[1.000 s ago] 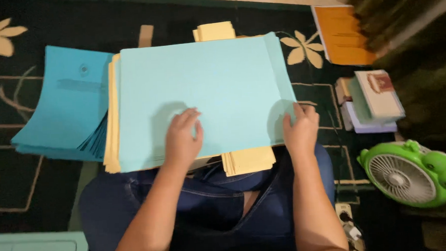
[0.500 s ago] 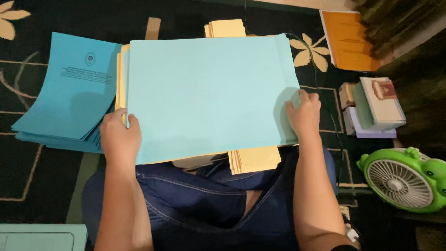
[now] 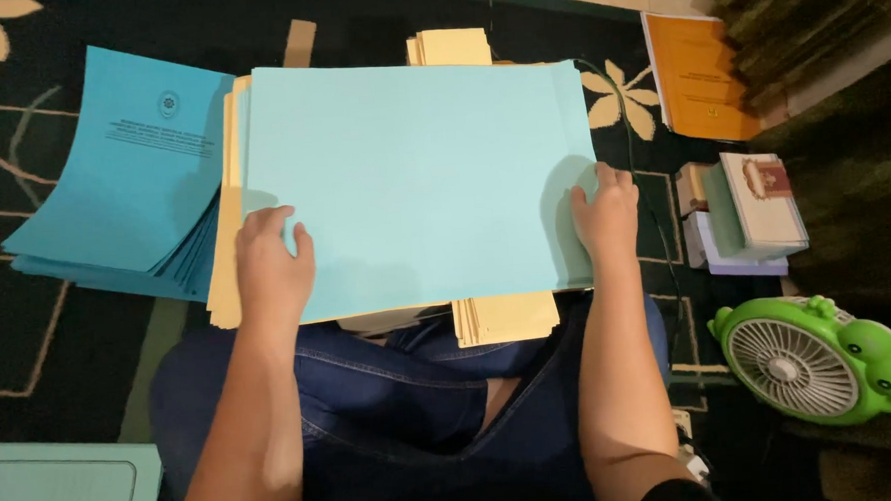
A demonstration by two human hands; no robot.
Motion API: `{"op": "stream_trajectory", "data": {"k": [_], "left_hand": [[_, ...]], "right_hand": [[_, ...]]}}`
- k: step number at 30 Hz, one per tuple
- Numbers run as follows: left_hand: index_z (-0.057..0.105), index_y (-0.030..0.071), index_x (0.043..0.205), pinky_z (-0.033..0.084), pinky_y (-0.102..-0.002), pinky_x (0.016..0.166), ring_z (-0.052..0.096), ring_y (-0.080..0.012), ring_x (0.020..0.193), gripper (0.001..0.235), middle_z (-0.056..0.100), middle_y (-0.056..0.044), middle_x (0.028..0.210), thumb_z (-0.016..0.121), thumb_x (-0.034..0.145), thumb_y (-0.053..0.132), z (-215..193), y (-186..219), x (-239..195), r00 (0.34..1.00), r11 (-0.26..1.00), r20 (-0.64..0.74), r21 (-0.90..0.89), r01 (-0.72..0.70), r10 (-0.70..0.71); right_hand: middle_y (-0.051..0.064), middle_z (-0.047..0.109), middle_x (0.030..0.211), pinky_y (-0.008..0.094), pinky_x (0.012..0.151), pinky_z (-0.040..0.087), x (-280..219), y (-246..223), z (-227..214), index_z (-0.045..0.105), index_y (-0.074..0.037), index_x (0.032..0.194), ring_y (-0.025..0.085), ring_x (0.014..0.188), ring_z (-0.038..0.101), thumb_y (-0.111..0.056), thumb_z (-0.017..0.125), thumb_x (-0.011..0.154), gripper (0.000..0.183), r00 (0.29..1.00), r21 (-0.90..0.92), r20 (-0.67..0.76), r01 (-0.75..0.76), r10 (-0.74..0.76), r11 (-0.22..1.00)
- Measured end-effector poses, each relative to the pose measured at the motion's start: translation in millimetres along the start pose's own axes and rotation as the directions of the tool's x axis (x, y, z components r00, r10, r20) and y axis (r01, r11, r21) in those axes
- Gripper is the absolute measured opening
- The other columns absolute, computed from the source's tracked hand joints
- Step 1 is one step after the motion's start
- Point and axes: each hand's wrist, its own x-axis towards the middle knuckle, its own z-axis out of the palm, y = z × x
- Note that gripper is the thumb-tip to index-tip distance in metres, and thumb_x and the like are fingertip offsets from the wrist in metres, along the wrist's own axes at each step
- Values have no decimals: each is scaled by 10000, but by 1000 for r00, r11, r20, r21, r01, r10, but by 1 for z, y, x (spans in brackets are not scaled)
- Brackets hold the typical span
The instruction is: The person sits on the floor and folds light blue sheets of paper in half by hand. They smooth the creases and place the folded sheets into a stack on the floor to their left.
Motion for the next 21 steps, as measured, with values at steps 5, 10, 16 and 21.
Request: {"op": "stream_trajectory", "data": {"k": [5, 10, 16, 21], "left_hand": [[692, 22, 1184, 553, -495, 928, 640, -417, 1070, 253, 618, -161, 1140, 644, 937, 45, 54, 1, -7, 971, 965, -44, -108, -238, 234], [704, 114, 1160, 543, -457, 959, 656, -334, 1093, 230, 646, -65, 1102, 634, 943, 80, 74, 16, -18, 922, 911, 40, -172, -374, 386], [712, 85, 1189, 526, -447, 1001, 653, -297, 1134, 230, 663, -72, 1098, 609, 984, 80, 72, 26, -20, 895, 899, 133, -170, -403, 426], [705, 105, 1211, 513, -470, 1000, 641, -307, 1151, 238, 654, -60, 1119, 591, 1002, 116, 67, 27, -20, 882, 899, 181, -146, -413, 435]], "right_hand": [[235, 611, 1268, 467, 986, 561, 8, 16, 13, 667, 49, 1267, 386, 1169, 630, -140, 726, 952, 371, 1000, 34, -27, 1, 0, 999], [215, 637, 1203, 455, 953, 579, 8, 18, 15, 664, 52, 1216, 362, 1134, 659, -136, 729, 946, 335, 1000, 52, -28, -12, 14, 999], [199, 612, 1205, 477, 935, 586, 7, 18, 11, 651, 25, 1148, 371, 1136, 650, -120, 758, 917, 293, 998, 99, -63, 4, 3, 995], [164, 622, 1124, 494, 862, 573, 5, 32, 17, 710, -45, 905, 388, 1025, 650, -134, 738, 889, 94, 994, -44, 34, 106, -105, 993]]}}
